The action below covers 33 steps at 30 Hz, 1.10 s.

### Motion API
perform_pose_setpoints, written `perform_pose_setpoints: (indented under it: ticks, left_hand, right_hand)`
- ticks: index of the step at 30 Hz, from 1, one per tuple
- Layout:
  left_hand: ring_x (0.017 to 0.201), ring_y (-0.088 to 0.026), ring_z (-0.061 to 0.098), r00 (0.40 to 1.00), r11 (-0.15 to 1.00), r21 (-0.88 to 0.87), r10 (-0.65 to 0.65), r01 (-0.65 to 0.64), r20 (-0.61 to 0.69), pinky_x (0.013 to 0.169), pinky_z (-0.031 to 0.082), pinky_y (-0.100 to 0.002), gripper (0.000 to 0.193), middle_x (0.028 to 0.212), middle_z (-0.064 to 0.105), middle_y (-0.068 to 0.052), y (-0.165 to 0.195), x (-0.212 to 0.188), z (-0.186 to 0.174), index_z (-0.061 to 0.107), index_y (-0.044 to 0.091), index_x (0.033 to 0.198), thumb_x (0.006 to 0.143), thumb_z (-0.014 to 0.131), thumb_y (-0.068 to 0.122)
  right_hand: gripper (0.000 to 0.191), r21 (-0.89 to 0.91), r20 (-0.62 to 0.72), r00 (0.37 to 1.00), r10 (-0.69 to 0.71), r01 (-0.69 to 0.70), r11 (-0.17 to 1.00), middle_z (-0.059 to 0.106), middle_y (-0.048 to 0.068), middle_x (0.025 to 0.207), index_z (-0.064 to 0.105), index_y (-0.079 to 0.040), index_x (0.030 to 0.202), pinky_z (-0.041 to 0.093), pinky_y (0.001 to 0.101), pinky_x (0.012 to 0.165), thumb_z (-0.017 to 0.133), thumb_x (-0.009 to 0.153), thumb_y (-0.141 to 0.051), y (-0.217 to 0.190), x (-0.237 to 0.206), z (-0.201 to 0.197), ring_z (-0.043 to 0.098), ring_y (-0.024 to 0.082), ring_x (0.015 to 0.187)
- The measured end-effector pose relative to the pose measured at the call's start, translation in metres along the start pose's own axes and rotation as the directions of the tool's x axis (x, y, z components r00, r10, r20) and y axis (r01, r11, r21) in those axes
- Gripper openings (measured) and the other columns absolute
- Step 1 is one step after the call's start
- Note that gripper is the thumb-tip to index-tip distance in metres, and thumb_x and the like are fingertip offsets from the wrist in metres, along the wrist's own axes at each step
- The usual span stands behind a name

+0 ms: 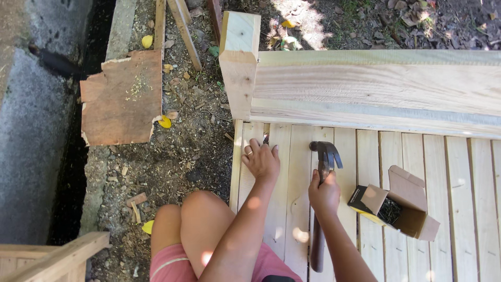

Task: The person hammers nails into horizontal wooden slats of an outdoor wooden frame, taking nails one at a time from an open cardboard nail box and driving them into the planks. They later shift position to nail the slats near the corner post of the structure.

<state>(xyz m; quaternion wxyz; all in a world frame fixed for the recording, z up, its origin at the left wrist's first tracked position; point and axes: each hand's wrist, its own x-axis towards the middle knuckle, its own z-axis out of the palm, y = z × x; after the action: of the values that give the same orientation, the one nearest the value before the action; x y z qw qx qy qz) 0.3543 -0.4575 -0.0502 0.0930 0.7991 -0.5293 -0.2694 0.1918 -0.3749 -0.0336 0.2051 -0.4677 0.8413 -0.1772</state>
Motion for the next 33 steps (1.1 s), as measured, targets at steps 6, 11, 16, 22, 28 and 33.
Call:
perform_pose_setpoints:
  ticks: [6,11,16,22,28,33]
  left_hand:
    - [0.121,-0.028,0.043,0.987,0.996,-0.02,0.084,-0.082,0.134,0.102,0.029,-0.047,0.03,0.125,0.05,-0.007,-0.012,0.018,-0.007,0.08,0.009,0.089,0.091,0.071,0.038]
    - [0.121,-0.027,0.043,0.964,0.974,0.045,0.213,-0.223,0.158,0.103,0.027,-0.049,0.032,0.127,0.049,-0.008,-0.028,0.026,-0.004,0.081,0.009,0.089,0.091,0.07,0.039]
    - [0.117,-0.027,0.044,0.95,0.964,0.004,0.261,-0.265,0.17,0.101,0.028,-0.049,0.03,0.125,0.049,-0.008,-0.036,0.025,-0.003,0.082,0.01,0.089,0.094,0.068,0.036]
    - [0.116,-0.028,0.043,0.951,0.965,-0.042,0.263,-0.26,0.163,0.102,0.028,-0.049,0.028,0.119,0.049,-0.008,-0.038,0.028,-0.003,0.082,0.011,0.091,0.095,0.066,0.034]
    - [0.116,-0.028,0.043,0.951,0.961,-0.068,0.276,-0.269,0.141,0.102,0.027,-0.05,0.031,0.119,0.048,-0.008,-0.039,0.026,-0.004,0.081,0.009,0.091,0.096,0.065,0.035]
    - [0.119,-0.031,0.043,0.949,0.966,-0.03,0.259,-0.258,0.181,0.104,0.029,-0.051,0.031,0.122,0.049,-0.009,-0.033,0.025,-0.015,0.08,0.006,0.092,0.095,0.067,0.035]
  right_hand:
    - [0.036,-0.094,-0.047,0.998,0.035,-0.039,0.995,0.071,0.027,0.086,0.056,-0.004,0.108,0.052,0.0597,0.074,0.062,0.098,-0.039,-0.015,-0.01,0.001,0.068,0.052,0.081]
    - [0.036,-0.144,-0.091,0.995,0.027,-0.04,0.989,0.072,0.026,0.087,0.057,-0.005,0.108,0.053,0.0591,0.075,0.063,0.099,-0.039,-0.023,-0.017,0.005,0.068,0.051,0.083]
    - [0.037,-0.167,-0.091,0.994,0.063,-0.078,0.983,0.072,0.025,0.086,0.056,-0.005,0.109,0.053,0.0584,0.074,0.063,0.099,-0.04,-0.029,-0.021,0.007,0.069,0.05,0.082]
    - [0.038,-0.159,-0.096,0.995,0.033,-0.048,0.986,0.072,0.025,0.085,0.056,-0.004,0.111,0.054,0.0571,0.072,0.062,0.099,-0.04,-0.029,-0.016,0.007,0.069,0.049,0.081]
    - [0.039,-0.164,-0.094,0.995,0.032,-0.047,0.985,0.072,0.025,0.084,0.056,-0.003,0.113,0.054,0.0573,0.071,0.062,0.1,-0.04,-0.026,-0.015,0.008,0.069,0.049,0.08]
    - [0.037,-0.149,-0.092,0.995,0.04,-0.054,0.987,0.072,0.024,0.084,0.057,-0.004,0.113,0.054,0.0578,0.071,0.062,0.099,-0.039,-0.024,-0.014,0.007,0.069,0.05,0.08]
